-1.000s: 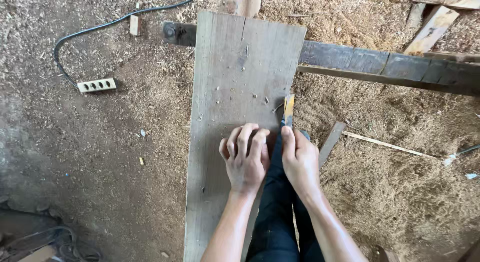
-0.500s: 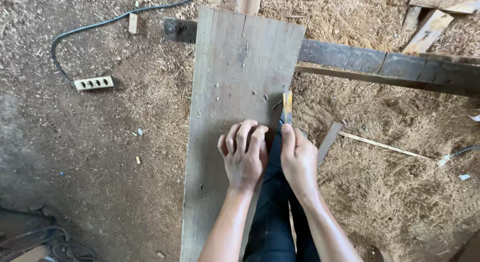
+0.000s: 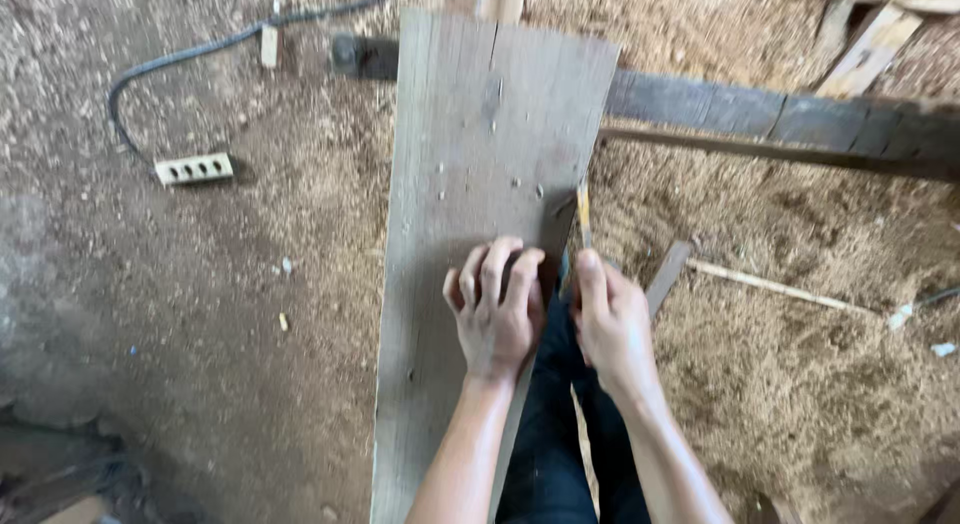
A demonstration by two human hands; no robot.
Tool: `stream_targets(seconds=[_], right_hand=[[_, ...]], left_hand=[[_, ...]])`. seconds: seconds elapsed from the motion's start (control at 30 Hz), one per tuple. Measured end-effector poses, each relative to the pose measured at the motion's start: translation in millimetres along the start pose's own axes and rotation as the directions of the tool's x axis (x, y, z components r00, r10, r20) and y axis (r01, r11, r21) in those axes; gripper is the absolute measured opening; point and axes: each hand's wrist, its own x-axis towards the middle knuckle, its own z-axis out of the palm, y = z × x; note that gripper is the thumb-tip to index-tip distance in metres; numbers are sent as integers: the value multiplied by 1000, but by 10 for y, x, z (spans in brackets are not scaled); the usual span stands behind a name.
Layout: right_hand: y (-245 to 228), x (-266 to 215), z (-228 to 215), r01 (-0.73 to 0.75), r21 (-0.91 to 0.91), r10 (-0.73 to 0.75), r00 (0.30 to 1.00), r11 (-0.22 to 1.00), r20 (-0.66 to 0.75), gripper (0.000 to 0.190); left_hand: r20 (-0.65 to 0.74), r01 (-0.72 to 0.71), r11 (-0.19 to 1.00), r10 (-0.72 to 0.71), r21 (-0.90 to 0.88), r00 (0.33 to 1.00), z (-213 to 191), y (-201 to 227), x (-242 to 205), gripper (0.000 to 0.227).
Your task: The person scrapes the surface of a wooden board using a scraper tool, moving it repeatedly along the length of the wood to remove material or refine the finish.
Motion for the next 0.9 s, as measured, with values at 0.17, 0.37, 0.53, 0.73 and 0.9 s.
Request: stream_targets(seconds=[0.17,0.37,0.53,0.73,0.9], right_hand=[[-101,31,97,174,-314,-208,975,933,-81,48],[-17,-109,92,68,-90,-74,995,994,-62,48],[-5,-279,52,162,-424,-209,976,891,-66,36],[-23,-178,127,110,-362,-143,988,926,-64,33],[-20,-197,64,97,-292,-89,995,952,39,41]], left_hand=[[23,10,1000,-10,-15,1000,-38,-23,12,21],[-20,2,1000,-2,25,1000,-34,0,-35,21],[1,15,1000,-15,14,1000,-135,8,-19,19],[-23,-25,998,27,64,999,-64,-30,103,20],[21,-24,999,25,-42,999,11,13,391,15]])
